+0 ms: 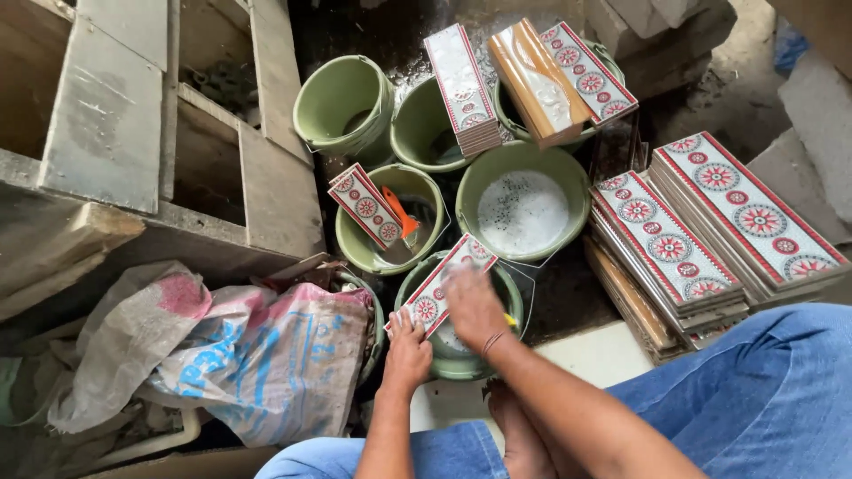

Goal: The person scrubs a rectangular tile with a yellow brush and soapy water, then rinses it in a separate bucket. They repeat this process for multiple tiles, handling them one at a time and placing the cleaned tiles into a bucket.

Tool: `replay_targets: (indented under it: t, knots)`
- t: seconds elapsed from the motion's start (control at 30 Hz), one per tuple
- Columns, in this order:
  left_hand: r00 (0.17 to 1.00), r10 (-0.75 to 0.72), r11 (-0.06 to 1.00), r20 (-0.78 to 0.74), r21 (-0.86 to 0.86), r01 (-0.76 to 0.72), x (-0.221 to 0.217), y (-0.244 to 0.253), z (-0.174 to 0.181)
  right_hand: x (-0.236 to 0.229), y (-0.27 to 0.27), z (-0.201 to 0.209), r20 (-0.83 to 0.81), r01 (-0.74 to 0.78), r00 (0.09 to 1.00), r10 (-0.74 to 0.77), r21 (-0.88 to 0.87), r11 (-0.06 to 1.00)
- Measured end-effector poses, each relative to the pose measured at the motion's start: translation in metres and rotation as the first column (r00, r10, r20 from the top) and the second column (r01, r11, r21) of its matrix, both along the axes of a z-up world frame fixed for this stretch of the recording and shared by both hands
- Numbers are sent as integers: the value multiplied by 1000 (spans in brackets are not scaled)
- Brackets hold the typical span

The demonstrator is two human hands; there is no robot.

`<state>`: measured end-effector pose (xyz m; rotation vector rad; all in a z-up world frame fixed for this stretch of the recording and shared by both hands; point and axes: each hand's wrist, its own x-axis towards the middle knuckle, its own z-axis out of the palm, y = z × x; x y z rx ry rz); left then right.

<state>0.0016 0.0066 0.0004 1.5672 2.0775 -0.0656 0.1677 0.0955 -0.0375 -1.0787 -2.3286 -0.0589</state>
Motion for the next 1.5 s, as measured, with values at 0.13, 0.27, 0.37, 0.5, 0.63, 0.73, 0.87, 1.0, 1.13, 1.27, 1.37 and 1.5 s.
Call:
replay_targets:
  t: [0.13, 0.27, 0.37, 0.5, 0.63, 0.73, 0.87, 1.0, 1.13, 1.27, 1.37, 1.5]
  knots:
    - [999, -20, 1000, 32, 8, 20, -4, 1, -3, -2, -28, -8, 52, -280, 956, 290, -148, 949]
    - [1000, -2, 999, 25, 33, 1, 1, 0, 4, 34, 22, 11, 138, -86, 985, 106, -147, 985]
    - [1000, -2, 999, 18, 45, 1, 0, -5, 1, 24, 18, 25, 142, 114, 986, -86, -204, 972]
    - [998, -53, 997, -16, 55, 54, -4, 0, -7, -14, -22, 16, 52, -207, 974, 220, -183, 961]
    - [999, -53, 996, -4, 65, 53, 1, -4, 6, -3, 36, -12, -31, -393, 917, 397, 90, 915]
    - [999, -40, 996, 10, 82, 40, 0, -4, 9, -4, 70, -10, 20, -235, 970, 244, 352, 906]
    - [998, -67, 993, 21, 96, 65, -3, 0, 5, -46, 21, 0, 47, 1, 999, 5, -125, 992]
    - [995, -95, 992, 18, 87, 93, -3, -8, 6, -36, 11, -7, 53, -383, 918, 394, -141, 913]
    - [997, -69, 993, 25, 103, 66, -4, -5, 2, -1, 72, -19, 94, -148, 986, 141, 72, 986]
    - [998, -69, 993, 9, 98, 68, -3, 1, 4, -10, 29, 1, 55, -102, 993, 103, -23, 995]
    - [997, -75, 993, -18, 86, 76, -4, -3, 3, -2, 4, 14, 49, -305, 950, 309, -72, 950]
    - [1000, 2, 996, -10, 91, -1, 4, 2, 2, 31, 58, -4, 117, -184, 976, 183, -4, 983]
